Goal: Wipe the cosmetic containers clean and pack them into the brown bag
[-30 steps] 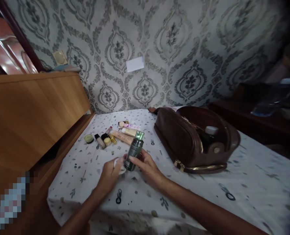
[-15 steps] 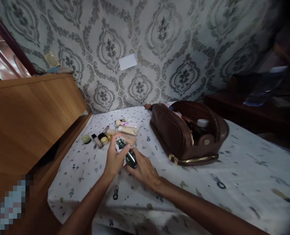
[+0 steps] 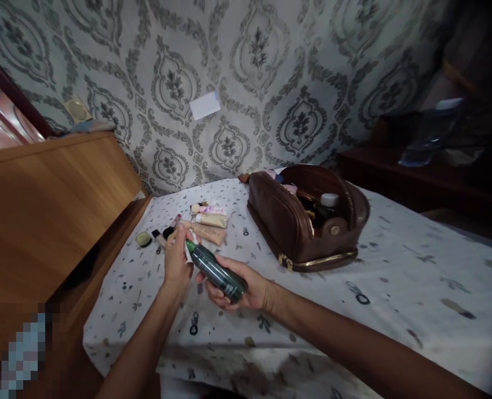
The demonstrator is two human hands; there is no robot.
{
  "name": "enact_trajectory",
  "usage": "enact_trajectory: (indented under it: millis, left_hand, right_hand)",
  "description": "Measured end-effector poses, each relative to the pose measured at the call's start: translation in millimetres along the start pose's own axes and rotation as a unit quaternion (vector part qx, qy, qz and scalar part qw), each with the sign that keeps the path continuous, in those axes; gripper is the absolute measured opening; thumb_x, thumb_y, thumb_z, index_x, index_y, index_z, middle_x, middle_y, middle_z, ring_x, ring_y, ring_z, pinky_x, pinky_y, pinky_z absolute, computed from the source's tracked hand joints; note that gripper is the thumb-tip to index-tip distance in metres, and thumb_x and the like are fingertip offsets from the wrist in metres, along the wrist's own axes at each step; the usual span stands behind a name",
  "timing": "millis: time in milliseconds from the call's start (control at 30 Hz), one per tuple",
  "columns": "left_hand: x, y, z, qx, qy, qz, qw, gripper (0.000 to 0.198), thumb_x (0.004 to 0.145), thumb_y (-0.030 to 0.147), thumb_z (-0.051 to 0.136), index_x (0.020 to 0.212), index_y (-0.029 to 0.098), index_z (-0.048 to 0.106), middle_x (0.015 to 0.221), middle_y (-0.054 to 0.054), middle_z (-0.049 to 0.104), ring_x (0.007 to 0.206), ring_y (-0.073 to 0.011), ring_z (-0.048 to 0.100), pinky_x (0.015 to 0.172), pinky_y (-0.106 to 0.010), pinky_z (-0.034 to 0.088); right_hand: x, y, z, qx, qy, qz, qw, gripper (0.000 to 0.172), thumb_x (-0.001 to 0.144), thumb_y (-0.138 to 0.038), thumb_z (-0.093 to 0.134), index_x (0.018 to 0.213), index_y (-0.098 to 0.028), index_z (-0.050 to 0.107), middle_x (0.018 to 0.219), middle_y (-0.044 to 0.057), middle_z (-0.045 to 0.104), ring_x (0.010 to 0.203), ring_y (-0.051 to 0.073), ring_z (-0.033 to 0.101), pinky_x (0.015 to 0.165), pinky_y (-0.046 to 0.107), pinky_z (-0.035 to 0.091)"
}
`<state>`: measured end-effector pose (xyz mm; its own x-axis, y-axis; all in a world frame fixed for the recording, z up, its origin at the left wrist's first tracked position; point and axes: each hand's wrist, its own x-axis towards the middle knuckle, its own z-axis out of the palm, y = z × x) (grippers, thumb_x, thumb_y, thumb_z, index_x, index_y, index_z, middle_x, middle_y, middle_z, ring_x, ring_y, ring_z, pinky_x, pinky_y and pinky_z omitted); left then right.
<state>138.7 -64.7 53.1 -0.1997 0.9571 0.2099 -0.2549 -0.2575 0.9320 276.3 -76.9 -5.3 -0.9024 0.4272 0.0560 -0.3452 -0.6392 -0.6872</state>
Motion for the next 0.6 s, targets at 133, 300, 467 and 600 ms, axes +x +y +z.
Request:
enact_trajectory:
  millis: [133, 300, 467, 600]
  left_hand:
    - [-5.2, -14.5, 8.0, 0.060, 0.082, 0.026, 0.994, 0.048, 0.084, 0.066, 0.059, 0.087, 0.018, 0.063, 0.084, -0.002, 0.067, 0.076, -0.0135, 0.065, 0.070, -0.022, 0.052]
    - [-35.2, -34.1, 10.7, 0.258, 0.028, 0.035, 0.965, 0.057, 0.091, 0.062, 0.050, 0.131, 0.021, 0.054, 0.149, -0.011, 0.047, 0.144, -0.0248, 0.037, 0.116, -0.036, 0.034]
    - [-60.1, -40.4, 9.3, 0.312, -0.069, 0.040, 0.947, 0.063, 0.093, 0.057, 0.048, 0.145, 0.022, 0.038, 0.153, -0.012, 0.043, 0.144, -0.0261, 0.037, 0.119, -0.043, 0.031]
    - [-58.7, -34.1, 10.1, 0.325, -0.078, 0.031, 0.942, 0.067, 0.089, 0.058, 0.053, 0.146, 0.025, 0.039, 0.148, -0.010, 0.049, 0.142, -0.0276, 0.042, 0.117, -0.042, 0.036]
  right_hand:
    - [9.1, 6.8, 3.5, -0.171, 0.204, -0.130, 0.955, 0.063, 0.085, -0.077, 0.041, 0.090, -0.017, 0.058, 0.066, 0.001, 0.058, 0.055, 0.014, 0.050, 0.049, 0.025, 0.040]
    - [8.1, 8.9, 11.7, -0.374, 0.370, -0.273, 0.805, 0.060, 0.090, -0.074, 0.036, 0.110, -0.020, 0.055, 0.108, 0.010, 0.064, 0.112, 0.025, 0.056, 0.101, 0.039, 0.042]
    - [3.4, 3.7, 16.6, -0.352, 0.394, -0.311, 0.790, 0.063, 0.092, -0.074, 0.026, 0.115, -0.020, 0.048, 0.118, 0.011, 0.059, 0.117, 0.022, 0.054, 0.108, 0.038, 0.038]
    - [-7.8, -2.0, 27.4, -0.356, 0.361, -0.356, 0.785, 0.061, 0.094, -0.070, 0.025, 0.120, -0.018, 0.045, 0.125, 0.013, 0.054, 0.123, 0.022, 0.050, 0.109, 0.039, 0.038]
